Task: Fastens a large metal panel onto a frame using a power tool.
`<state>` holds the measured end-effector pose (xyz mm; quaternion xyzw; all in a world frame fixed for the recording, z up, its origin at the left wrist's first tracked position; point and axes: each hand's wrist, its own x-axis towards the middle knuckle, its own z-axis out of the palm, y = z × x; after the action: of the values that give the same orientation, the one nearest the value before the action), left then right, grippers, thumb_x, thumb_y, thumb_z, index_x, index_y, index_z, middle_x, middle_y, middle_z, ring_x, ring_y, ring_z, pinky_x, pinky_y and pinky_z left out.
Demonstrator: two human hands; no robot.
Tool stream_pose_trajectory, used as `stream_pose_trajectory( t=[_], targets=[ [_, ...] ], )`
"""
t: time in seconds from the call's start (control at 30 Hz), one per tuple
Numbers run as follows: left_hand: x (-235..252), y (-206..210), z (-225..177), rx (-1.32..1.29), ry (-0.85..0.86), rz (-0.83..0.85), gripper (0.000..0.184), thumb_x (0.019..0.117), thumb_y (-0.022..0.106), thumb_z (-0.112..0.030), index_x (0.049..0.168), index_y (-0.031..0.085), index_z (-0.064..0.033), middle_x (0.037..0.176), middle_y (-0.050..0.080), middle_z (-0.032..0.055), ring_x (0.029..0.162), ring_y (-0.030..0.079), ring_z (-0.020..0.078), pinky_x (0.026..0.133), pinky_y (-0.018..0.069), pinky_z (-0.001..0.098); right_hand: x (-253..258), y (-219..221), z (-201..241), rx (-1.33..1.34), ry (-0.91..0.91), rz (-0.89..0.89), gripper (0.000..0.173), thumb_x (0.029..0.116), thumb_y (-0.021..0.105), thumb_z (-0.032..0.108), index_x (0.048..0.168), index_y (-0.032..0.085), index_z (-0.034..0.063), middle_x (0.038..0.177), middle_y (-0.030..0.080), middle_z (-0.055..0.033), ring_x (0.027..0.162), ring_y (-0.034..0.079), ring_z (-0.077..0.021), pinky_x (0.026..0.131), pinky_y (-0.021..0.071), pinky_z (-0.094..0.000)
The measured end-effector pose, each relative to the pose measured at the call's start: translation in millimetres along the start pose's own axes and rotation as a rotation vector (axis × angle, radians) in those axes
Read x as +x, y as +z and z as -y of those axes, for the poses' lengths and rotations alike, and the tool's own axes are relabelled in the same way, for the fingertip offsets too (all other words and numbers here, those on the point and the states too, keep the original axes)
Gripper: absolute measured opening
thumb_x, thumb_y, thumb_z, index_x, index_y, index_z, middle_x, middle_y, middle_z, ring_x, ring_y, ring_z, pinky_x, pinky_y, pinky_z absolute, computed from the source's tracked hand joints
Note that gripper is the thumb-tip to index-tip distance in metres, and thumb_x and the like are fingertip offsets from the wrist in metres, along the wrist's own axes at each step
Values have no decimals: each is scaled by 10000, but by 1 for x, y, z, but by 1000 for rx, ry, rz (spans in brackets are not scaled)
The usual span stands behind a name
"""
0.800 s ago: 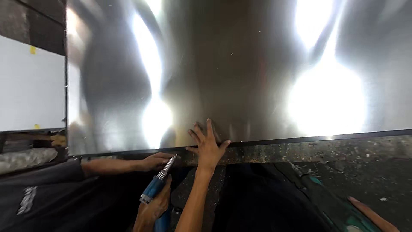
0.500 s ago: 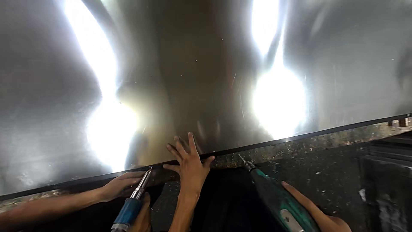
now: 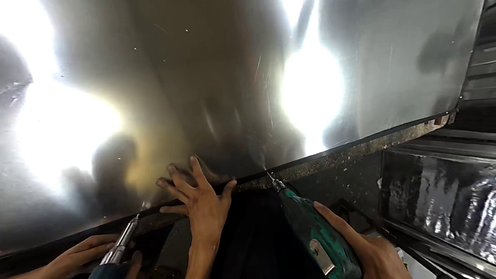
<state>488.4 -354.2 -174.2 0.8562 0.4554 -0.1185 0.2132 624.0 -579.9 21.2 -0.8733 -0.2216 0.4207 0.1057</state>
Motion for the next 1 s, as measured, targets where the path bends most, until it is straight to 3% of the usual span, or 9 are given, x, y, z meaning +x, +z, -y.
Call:
stream_pose_trajectory(
  t=[0.2,0.3,0.4,0.5,0.57,0.63,0.9,1.0],
  targets=[
    [7,-2,-8,43,14,-1,1084,797,597,-761,1636,243,-172,1666,54,322,1506,9,605,1024,100,894,7,0,13,-119,37,34,766,849,730,450,1542,500,219,815,741,-88,566,668,-273,458,506,-492],
    [23,4,-16,46,85,-81,913,903,471,-703,1623,292,-171,1674,152,266,1543,60,517,1107,26,830,7,2,9,-115,17,10,731,877,708,482,1526,522,200,813,740,-89,565,666,-244,462,512,-458],
    [40,19,-19,46,147,-167,766,990,397,-612,1629,286,-204,1697,149,201,1565,37,455,1147,-32,786,5,3,1,-42,-5,-13,716,892,711,460,1509,535,144,892,772,-104,621,706,-219,499,552,-438],
    [54,18,-27,89,124,-153,685,1031,338,-552,1635,272,-235,1699,169,177,1566,71,440,1152,8,769,7,3,3,-42,-11,-15,712,903,710,452,1500,538,104,898,771,-130,632,714,-238,509,557,-444],
    [56,16,-32,128,119,-139,677,1039,311,-531,1634,275,-210,1684,195,218,1553,98,478,1142,35,773,7,3,5,-46,-9,-12,714,908,707,453,1508,530,108,911,773,-129,641,716,-231,516,560,-437],
    [58,33,-24,139,130,-235,691,1019,269,-582,1637,259,-274,1694,198,169,1571,73,421,1171,-6,741,8,2,6,-40,-5,-15,708,916,701,463,1513,527,123,921,774,-119,649,715,-218,519,559,-428],
    [58,34,-25,150,124,-248,707,1015,248,-601,1640,244,-271,1693,201,165,1573,69,410,1178,-21,724,7,0,13,-39,26,-3,703,909,701,444,1514,528,131,907,773,-109,639,711,-219,515,556,-424],
    [58,34,-25,149,123,-249,705,1013,244,-600,1637,253,-272,1692,205,165,1572,69,415,1177,-22,723,12,-4,20,-79,41,27,731,892,698,459,1525,517,141,836,757,-102,577,680,-235,471,521,-442]
  ],
)
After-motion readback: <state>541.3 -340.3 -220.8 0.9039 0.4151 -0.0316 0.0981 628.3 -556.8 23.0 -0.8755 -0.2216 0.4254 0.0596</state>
